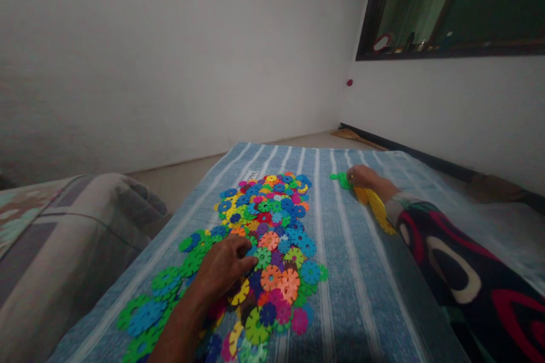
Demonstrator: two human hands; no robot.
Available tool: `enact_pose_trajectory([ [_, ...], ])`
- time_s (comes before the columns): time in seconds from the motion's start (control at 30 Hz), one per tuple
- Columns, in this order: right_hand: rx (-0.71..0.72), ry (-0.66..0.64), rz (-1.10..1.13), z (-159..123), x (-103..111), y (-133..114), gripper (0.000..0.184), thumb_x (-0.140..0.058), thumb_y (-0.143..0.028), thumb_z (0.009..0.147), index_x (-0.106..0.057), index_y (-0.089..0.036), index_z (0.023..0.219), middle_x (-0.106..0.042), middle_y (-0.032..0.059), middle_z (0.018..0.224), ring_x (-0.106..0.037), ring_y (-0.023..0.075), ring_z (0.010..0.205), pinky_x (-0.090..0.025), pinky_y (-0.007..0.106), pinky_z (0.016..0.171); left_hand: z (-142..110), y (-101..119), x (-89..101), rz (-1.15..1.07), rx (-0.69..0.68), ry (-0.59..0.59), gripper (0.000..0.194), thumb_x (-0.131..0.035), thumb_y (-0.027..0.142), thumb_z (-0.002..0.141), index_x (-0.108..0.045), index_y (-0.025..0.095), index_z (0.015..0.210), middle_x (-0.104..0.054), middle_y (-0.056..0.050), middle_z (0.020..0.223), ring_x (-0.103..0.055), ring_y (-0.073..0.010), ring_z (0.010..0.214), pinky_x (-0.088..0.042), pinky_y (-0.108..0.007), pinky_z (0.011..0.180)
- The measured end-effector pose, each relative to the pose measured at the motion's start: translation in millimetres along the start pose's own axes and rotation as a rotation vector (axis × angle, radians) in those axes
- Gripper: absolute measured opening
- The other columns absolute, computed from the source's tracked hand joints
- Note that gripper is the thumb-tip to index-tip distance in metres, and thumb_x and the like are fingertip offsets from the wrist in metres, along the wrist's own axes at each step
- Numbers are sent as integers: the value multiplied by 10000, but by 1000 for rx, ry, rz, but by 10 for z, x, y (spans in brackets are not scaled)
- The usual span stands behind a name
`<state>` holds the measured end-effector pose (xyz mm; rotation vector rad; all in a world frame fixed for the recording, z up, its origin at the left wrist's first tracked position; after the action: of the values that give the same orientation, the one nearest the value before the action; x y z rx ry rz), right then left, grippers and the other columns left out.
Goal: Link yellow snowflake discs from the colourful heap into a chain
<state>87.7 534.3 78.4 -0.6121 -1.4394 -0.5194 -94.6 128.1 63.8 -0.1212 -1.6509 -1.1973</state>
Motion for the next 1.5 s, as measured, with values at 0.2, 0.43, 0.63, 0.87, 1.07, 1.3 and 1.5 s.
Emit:
enact_pose_trajectory([
  [0.2, -5, -51, -79, 26, -94, 4, 307, -557, -114, 772, -765, -175, 989, -734, 105, 984, -666, 216, 895, -423, 244, 695, -47, 33, -56, 156, -38, -151, 124, -603, 292, 659, -612, 185, 723, -596, 0, 695, -543, -145, 637, -368, -252, 592],
  [0.43, -53, -7, -129, -59, -107, -53, 376, -526, -132, 805, -718, -172, 1126, -699, 152, 1132, -646, 258, 1036, -452, 289, 790, -67, 149, -49, 216, -87, -159, 148, -608, 277, 682, -666, 186, 783, -614, -12, 752, -567, -169, 703, -393, -271, 645],
  [0.63, -77, 46, -76, -187, 6, -159, 348, -513, -147, 821, -736, -209, 1081, -717, 105, 1118, -647, 218, 1037, -441, 249, 787, -45, 197, -128, 231, -102, -160, 192, -643, 233, 659, -685, 205, 844, -656, -22, 845, -601, -185, 788, -405, -270, 698],
  [0.87, -123, 166, 28, -421, 196, -244, 332, -484, -191, 861, -742, -180, 1070, -728, 105, 1074, -656, 211, 985, -448, 252, 785, -12, 126, -174, 29, -90, -114, 156, -616, 186, 591, -467, 211, 627, -493, 54, 580, -461, -123, 563, -307, -242, 552],
  [1.07, 347, 7, 623, -1007, 89, -1230, 238, -571, -295, 843, -752, -168, 931, -645, -11, 626, -578, 130, 600, -420, 218, 588, -41, 196, -102, -374, -32, -85, 245, -679, 317, 576, -464, 201, 560, -427, 70, 504, -384, -94, 499, -304, -222, 499],
  [1.3, 526, -200, 1064, -1523, -38, -2154, 102, -659, -269, 789, -719, -275, 871, -528, -74, 544, -468, 111, 517, -368, 232, 515, -107, 335, -164, -560, -22, -114, 293, -745, 402, 554, -562, 180, 611, -449, 66, 520, -381, -84, 509, -297, -214, 496],
  [1.5, 428, -294, 1085, -1515, -109, -2085, 120, -650, -171, 778, -652, -268, 708, -539, -62, 499, -462, 98, 442, -338, 235, 454, -131, 344, -292, -612, -2, -100, 281, -752, 387, 556, -576, 179, 625, -510, 59, 554, -429, -88, 524, -329, -216, 512],
])
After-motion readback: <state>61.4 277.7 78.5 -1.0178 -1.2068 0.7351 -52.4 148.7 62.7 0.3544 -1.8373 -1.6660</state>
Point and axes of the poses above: each hand's wrist, its own z-axis towards the middle knuckle, its own x-axis out of the back of the hand, y = z × x, the point moved 4 cm from there along z, towards the middle knuckle
